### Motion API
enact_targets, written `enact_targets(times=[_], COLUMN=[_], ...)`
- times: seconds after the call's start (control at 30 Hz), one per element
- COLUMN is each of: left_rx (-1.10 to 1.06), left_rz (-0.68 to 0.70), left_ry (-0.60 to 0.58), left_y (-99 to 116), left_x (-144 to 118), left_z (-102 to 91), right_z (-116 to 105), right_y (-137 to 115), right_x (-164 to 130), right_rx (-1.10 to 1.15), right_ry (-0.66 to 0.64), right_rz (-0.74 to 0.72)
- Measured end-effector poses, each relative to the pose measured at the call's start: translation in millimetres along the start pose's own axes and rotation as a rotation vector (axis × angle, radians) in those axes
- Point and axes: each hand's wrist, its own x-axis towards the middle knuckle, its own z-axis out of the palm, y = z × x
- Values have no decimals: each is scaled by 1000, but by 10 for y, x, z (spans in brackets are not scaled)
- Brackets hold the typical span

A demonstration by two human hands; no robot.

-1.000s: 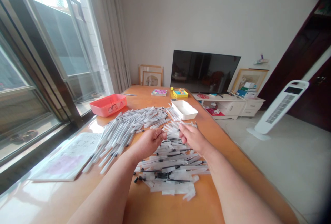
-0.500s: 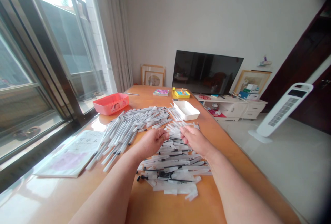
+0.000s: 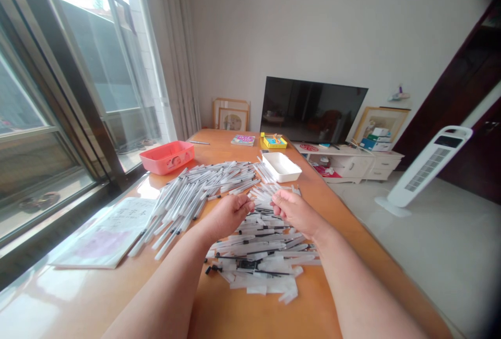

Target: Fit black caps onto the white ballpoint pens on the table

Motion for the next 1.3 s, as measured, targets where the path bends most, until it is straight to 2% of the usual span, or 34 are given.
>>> enact_targets(times=[0.13,0.27,0.37,0.5,0.6,0.7,0.9,1.07,1.17,1.3], left_rx=[-22,-65,-107,-132,-114,-161,-412,-754,-929,-1068], left_rz=[-8,-8,-16,-32,-57,-93,-217,-221,-212,-205], left_ry=[-4,7,14,30,42,60,158,180,187,209], left_y=[-18,-3,4,-18,-48,-51,34,34,19,25], left_x=[6,-3,-9,-4,8,18,21,35,43,47], left_z=[11,6,2,4,19,35,12,14,34,67], right_z=[7,19,0,-49,-76,-69,1,73,151,261], right_y=[-32,-22,-35,-73,-55,0,52,3,-31,-95], right_x=[3,3,-18,-31,-3,38,68,33,-7,-86], right_rx=[99,10,-24,52,67,-42,-210,-265,-248,-157], right_ry=[21,70,39,-5,61,105,161,187,135,-2], right_rz=[6,46,30,12,23,39,26,-74,-92,-67])
